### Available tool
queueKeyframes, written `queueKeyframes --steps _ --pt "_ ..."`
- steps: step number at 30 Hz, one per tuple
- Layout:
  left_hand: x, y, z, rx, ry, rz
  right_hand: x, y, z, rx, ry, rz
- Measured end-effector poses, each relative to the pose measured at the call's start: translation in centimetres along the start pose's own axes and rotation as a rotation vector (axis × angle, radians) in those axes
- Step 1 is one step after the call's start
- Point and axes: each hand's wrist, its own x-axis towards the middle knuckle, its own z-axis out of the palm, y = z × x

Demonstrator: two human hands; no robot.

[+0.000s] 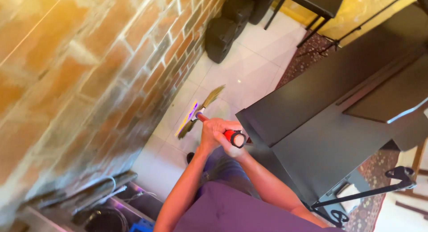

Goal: Sweep the floor around a bar and audio equipment area using a broom and dustpan, then adjust audio settings.

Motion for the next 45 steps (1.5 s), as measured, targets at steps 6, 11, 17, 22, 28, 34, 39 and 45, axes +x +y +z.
queueKeyframes --steps 6,11,17,22,28,34,39,45 --pt "8.4 -2.9 -0.9 -0.190 -0.168 -0.007 4.2 7.8 -1.5 -0.029 0.241 0.059" --pt "16.2 -8.3 3.0 -0.330 -0.222 0.133 11.7 10.2 -5.3 -0.034 0.330 -0.007" --pt "24.3 -11.5 5.4 -0.452 -0.323 0.205 19.3 10.8 -10.0 -0.163 0.421 -0.070" --pt "29.1 -14.4 8.0 -0.642 -0.288 0.018 23.0 14.1 -13.5 -0.218 0.548 -0.054" --pt "37.4 -14.4 10.4 -0.892 -0.549 0.200 26.3 18.5 -16.6 -0.434 0.791 0.055" --pt "43.9 -14.2 14.9 -0.967 -0.658 0.237 29.0 19.8 -21.6 -0.643 0.939 0.019" --pt "45.1 -19.6 22.1 -0.863 -0.809 0.247 34.0 17.4 -24.7 -0.343 0.940 -0.097" --pt "50.2 -19.5 29.5 -0.790 -0.810 0.406 35.4 20.3 -32.4 -0.447 0.976 -0.025"
